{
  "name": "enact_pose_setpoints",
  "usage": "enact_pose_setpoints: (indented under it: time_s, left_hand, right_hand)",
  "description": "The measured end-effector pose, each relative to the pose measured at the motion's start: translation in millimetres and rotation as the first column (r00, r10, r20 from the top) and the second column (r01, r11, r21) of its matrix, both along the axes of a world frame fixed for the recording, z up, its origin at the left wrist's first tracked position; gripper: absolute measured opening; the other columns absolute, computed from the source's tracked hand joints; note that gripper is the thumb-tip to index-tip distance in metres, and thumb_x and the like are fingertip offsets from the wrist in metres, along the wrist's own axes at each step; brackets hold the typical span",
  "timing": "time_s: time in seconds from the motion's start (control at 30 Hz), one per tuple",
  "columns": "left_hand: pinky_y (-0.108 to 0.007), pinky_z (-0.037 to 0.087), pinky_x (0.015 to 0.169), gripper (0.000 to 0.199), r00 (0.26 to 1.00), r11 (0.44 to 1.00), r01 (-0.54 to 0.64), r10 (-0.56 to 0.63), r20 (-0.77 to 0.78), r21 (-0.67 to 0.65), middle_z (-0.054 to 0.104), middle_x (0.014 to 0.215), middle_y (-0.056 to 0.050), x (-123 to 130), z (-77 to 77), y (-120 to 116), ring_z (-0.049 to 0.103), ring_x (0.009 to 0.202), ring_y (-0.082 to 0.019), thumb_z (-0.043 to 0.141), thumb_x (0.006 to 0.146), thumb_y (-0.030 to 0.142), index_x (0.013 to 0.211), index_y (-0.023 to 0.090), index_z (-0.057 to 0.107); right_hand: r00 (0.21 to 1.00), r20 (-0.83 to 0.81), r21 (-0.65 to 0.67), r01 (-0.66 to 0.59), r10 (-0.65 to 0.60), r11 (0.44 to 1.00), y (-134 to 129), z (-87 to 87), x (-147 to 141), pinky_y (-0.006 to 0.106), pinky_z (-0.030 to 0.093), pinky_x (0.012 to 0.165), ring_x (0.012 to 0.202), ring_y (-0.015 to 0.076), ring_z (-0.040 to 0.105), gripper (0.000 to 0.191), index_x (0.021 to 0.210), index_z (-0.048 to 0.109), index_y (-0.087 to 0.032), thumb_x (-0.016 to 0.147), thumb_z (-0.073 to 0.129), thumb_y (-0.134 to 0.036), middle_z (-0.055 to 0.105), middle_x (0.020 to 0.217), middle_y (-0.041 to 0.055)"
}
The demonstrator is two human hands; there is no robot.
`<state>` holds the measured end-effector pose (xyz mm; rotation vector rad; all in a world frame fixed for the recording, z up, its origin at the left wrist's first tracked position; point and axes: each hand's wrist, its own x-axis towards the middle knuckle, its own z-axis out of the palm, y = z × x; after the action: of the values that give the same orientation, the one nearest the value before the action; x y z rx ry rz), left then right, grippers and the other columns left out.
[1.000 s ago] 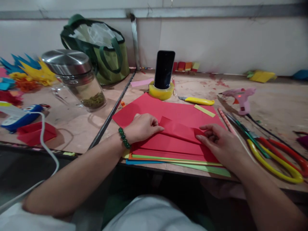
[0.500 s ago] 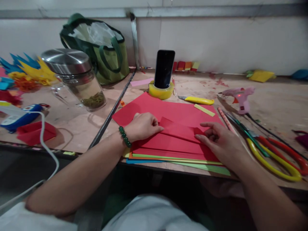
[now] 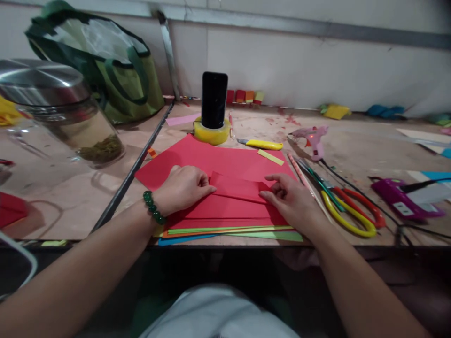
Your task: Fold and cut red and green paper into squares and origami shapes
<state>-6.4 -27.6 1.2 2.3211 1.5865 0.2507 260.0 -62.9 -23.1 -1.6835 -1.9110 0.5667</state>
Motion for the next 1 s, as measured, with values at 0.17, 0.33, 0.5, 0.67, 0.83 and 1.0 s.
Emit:
enact_pose_setpoints:
  time_s: [0.17, 0.33, 0.5, 0.67, 0.83, 1.0]
  left_hand:
    - [-0.030, 0.026, 0.063, 0.036, 0.997, 0.999, 0.027, -0.025, -0.073, 0.030, 0.068, 0.066, -0.003, 1.6, 2.0, -1.8, 0.058, 0.067, -0.021, 0.057, 0.085, 0.046, 0.061, 0.020, 0.061]
    - [-0.031, 0.026, 0.064, 0.035, 0.993, 0.998, 0.047, -0.044, -0.106, 0.032, 0.069, 0.069, -0.004, 2.2, 1.5, -0.5, 0.058, 0.068, -0.021, 0.055, 0.086, 0.047, 0.065, 0.020, 0.062]
    - [-0.033, 0.030, 0.070, 0.032, 0.989, 0.995, 0.044, -0.032, -0.146, 0.084, 0.067, 0.075, -0.004, 1.5, 0.1, -5.5, 0.058, 0.075, -0.023, 0.056, 0.088, 0.047, 0.074, 0.019, 0.062]
    - [-0.038, 0.036, 0.080, 0.033, 0.964, 0.908, 0.197, -0.111, -0.240, 0.371, 0.061, 0.106, -0.012, 5.5, -2.6, -14.5, 0.053, 0.095, -0.028, 0.052, 0.093, 0.035, 0.121, 0.018, 0.056]
    - [-0.035, 0.038, 0.080, 0.037, 0.762, 0.727, 0.625, -0.490, -0.423, 0.284, 0.060, 0.103, -0.009, 14.6, -2.1, -19.6, 0.053, 0.091, -0.022, 0.035, 0.098, 0.014, 0.128, 0.023, 0.055]
    - [-0.037, 0.038, 0.077, 0.038, 0.705, 0.700, 0.665, -0.473, -0.529, 0.261, 0.063, 0.098, -0.010, 19.2, 1.3, -29.1, 0.054, 0.086, -0.024, 0.038, 0.096, 0.012, 0.130, 0.015, 0.053]
  right_hand:
    - [1.000, 0.020, 0.002, 0.010, -0.010, 1.000, 0.8, -0.6, -1.5, 0.028, 0.043, 0.057, 0.061, 0.0153, 0.055, 0.032, 0.112, 0.058, -0.017, 0.084, 0.061, -0.033, 0.062, 0.071, 0.0002]
    - [0.999, 0.033, 0.012, 0.017, -0.017, 1.000, 1.9, -2.0, -0.4, 0.027, 0.043, 0.055, 0.059, 0.0154, 0.055, 0.030, 0.110, 0.058, -0.019, 0.083, 0.061, -0.033, 0.062, 0.069, -0.0002]
    - [0.998, 0.063, 0.005, 0.006, -0.006, 1.000, 0.6, -0.6, -0.7, 0.028, 0.043, 0.056, 0.060, 0.0158, 0.055, 0.029, 0.111, 0.058, -0.020, 0.085, 0.059, -0.033, 0.063, 0.070, 0.0003]
    - [0.997, 0.076, -0.016, 0.021, -0.020, 1.000, 0.6, 0.3, -2.5, 0.028, 0.042, 0.055, 0.058, 0.0153, 0.055, 0.030, 0.113, 0.057, -0.019, 0.086, 0.058, -0.032, 0.064, 0.071, 0.0004]
    - [0.997, 0.073, -0.045, 0.013, -0.009, 0.999, 1.4, 1.3, -2.6, 0.028, 0.042, 0.056, 0.060, 0.0157, 0.057, 0.030, 0.114, 0.057, -0.020, 0.087, 0.058, -0.031, 0.064, 0.072, 0.0003]
    - [0.998, 0.058, -0.052, 0.001, 0.002, 0.999, 1.0, 0.4, -1.1, 0.027, 0.041, 0.057, 0.061, 0.0152, 0.056, 0.030, 0.115, 0.057, -0.019, 0.087, 0.057, -0.030, 0.063, 0.073, 0.0000]
